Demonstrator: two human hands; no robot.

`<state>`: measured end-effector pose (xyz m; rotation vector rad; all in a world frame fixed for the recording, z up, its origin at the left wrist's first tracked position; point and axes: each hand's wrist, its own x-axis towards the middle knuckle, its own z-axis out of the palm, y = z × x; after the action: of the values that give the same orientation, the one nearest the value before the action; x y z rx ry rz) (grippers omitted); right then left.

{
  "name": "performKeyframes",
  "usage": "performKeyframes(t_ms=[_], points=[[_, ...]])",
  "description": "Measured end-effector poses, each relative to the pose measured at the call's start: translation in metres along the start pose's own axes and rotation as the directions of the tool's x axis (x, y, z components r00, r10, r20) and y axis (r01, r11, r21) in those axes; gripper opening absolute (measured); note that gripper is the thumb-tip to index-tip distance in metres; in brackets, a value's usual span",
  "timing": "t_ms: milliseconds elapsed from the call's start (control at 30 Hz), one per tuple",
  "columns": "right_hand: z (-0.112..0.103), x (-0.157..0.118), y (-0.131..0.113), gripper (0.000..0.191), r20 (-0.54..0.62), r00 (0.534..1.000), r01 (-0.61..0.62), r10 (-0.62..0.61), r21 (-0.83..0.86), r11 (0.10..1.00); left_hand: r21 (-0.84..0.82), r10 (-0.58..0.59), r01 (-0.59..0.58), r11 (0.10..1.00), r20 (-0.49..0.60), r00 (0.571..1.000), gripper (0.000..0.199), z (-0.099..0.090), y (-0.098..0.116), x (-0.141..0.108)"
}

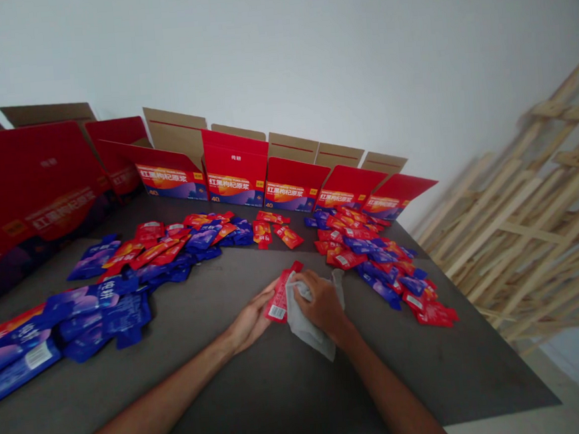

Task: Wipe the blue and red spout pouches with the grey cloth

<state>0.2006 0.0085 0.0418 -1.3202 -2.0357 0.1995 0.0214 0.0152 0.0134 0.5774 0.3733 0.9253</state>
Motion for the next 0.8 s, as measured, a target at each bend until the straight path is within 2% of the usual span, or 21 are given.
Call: performKeyframes(t_ms=[67, 133, 200, 300, 400, 467, 533, 667, 800], points=[[0.004, -0.003, -0.006, 0.019, 0.119, 0.99, 0.074, -0.076, 0.019, 0.997, -0.02, 0.017, -0.017, 1.0, 0.006, 1.0, 0.045, -0.002, 0.0, 0.001], [0.008, -0.006, -0.013, 0.022, 0.234, 0.961, 0.145, -0.15, 0.04, 0.989, -0.028, 0.024, -0.024, 0.999, 0.012, 1.0, 0.047, -0.005, 0.0, 0.002], [0.011, -0.008, -0.018, 0.024, 0.296, 0.937, 0.177, -0.183, 0.048, 0.983, -0.028, 0.021, -0.021, 0.999, 0.02, 1.0, 0.048, -0.007, 0.0, 0.003], [0.012, -0.008, -0.019, 0.021, 0.241, 0.963, 0.119, -0.12, 0.018, 0.993, -0.014, 0.02, -0.019, 1.0, 0.025, 0.999, 0.047, -0.008, -0.001, 0.003], [0.009, -0.005, -0.014, 0.017, 0.067, 0.998, 0.001, 0.0, -0.017, 1.0, 0.008, -0.006, 0.006, 1.0, 0.047, 0.999, 0.043, -0.005, -0.002, 0.002], [0.005, -0.003, -0.01, 0.016, -0.036, 0.998, -0.046, 0.046, -0.011, 0.999, 0.016, -0.052, 0.051, 0.999, 0.074, 0.996, 0.043, -0.002, -0.002, 0.0], [0.002, -0.001, -0.007, 0.016, -0.084, 0.995, -0.057, 0.057, 0.003, 0.998, 0.019, -0.088, 0.087, 0.996, 0.098, 0.991, 0.044, 0.0, -0.002, -0.001], [0.001, -0.001, -0.008, 0.016, -0.018, 1.0, -0.023, 0.023, -0.002, 1.0, 0.032, -0.081, 0.078, 0.996, 0.122, 0.989, 0.047, 0.001, -0.002, -0.002], [0.008, -0.005, -0.017, 0.019, 0.177, 0.979, 0.098, -0.097, 0.003, 0.995, 0.019, -0.055, 0.054, 0.998, 0.121, 0.991, 0.047, -0.002, -0.002, -0.001]])
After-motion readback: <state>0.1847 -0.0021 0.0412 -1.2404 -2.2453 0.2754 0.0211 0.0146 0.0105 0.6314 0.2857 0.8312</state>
